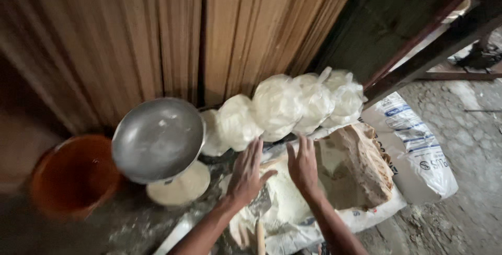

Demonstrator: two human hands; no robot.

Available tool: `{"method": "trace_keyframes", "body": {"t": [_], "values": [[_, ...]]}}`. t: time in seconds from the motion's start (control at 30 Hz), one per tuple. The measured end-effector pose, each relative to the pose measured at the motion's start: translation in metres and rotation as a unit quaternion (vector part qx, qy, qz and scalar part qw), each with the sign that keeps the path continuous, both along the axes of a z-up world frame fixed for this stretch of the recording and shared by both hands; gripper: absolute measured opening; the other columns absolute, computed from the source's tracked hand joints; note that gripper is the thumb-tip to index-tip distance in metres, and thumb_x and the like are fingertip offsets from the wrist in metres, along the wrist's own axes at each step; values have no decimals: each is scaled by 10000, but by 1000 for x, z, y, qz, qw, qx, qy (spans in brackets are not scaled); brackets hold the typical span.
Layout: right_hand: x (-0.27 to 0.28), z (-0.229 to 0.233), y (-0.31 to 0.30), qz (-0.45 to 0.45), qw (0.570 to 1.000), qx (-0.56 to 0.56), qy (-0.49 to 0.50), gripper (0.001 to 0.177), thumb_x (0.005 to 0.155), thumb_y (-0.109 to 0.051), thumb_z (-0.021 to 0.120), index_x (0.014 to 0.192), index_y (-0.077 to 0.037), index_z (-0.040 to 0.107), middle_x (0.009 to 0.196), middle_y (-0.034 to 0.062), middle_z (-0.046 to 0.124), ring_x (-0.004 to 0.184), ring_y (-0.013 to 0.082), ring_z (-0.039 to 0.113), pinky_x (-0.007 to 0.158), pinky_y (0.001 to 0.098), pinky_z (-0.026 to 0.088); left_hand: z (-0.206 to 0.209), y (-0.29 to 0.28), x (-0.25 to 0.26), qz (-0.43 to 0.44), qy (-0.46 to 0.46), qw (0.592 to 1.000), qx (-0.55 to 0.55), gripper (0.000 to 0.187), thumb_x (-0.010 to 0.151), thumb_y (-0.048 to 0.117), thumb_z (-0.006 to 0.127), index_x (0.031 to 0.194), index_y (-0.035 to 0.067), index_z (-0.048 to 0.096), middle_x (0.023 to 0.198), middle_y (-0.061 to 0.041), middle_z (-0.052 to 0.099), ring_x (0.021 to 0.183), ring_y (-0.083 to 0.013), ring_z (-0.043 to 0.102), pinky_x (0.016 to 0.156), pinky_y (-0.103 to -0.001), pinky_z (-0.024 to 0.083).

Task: The person scoops white powder from a large sack using a trowel and fills small plastic bags. They place the filled bags on a scale and then set them aside. The person repeats this process multiple times.

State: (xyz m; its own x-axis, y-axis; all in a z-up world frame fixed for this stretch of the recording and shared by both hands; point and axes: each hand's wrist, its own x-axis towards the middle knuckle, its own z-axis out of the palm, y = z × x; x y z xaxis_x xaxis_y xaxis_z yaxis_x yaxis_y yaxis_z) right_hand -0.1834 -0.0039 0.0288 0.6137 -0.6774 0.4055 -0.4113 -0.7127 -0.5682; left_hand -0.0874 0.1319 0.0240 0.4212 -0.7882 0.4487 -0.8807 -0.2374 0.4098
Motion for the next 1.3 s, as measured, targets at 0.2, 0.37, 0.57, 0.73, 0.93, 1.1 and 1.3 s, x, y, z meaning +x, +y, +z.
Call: {"method": "trace_keyframes", "body": {"t": [0.2,0.37,0.57,0.73,0.93,1.1,1.3], "values": [[-38,-75,103,-26,980,170,102,377,879,-344,478,1189,-129,474,1101,182,517,929,399,548,763,492,423,-62,136,-68,24,132,987,86,702,879,471,492,1365,6,290,1409,-185,314,1300,-324,300,1017,-400,296],[-43,-109,189,83,947,292,107,263,893,-247,452,1105,-115,534,1071,118,552,831,231,646,679,376,502,-146,235,-92,139,39,984,104,581,891,453,470,1253,-1,440,1278,-186,473,1150,-306,475,916,-363,400],[-39,-125,247,211,915,264,220,145,813,-219,443,861,-94,498,820,165,569,759,408,513,633,488,322,-194,301,-89,226,158,918,283,457,884,292,504,1267,50,445,1338,-158,401,1137,-324,456,779,-448,475],[-39,-187,264,271,907,220,237,182,774,-102,526,947,-72,575,763,192,563,720,427,579,569,507,475,-236,329,-96,308,119,913,239,509,766,331,621,1167,33,522,1204,-199,517,1039,-326,564,722,-436,523],[-23,-186,285,354,881,220,222,187,823,-66,526,994,-28,590,966,196,603,811,443,577,606,510,503,-187,324,-89,339,130,900,240,479,743,185,639,1188,44,535,1198,-205,528,1043,-322,570,714,-436,519],[-13,-230,307,441,873,165,129,205,887,-86,521,1085,-87,576,1014,174,598,866,425,588,556,491,547,-203,323,-80,326,136,908,226,430,722,137,651,1146,178,594,1216,-206,521,1028,-346,577,640,-477,518],[-3,-276,317,342,919,33,192,355,873,-283,529,1222,-343,525,691,104,623,508,325,613,396,450,496,-184,319,-77,339,121,911,202,221,704,82,588,900,113,685,1208,-185,538,1053,-335,555,666,-463,490]]}}
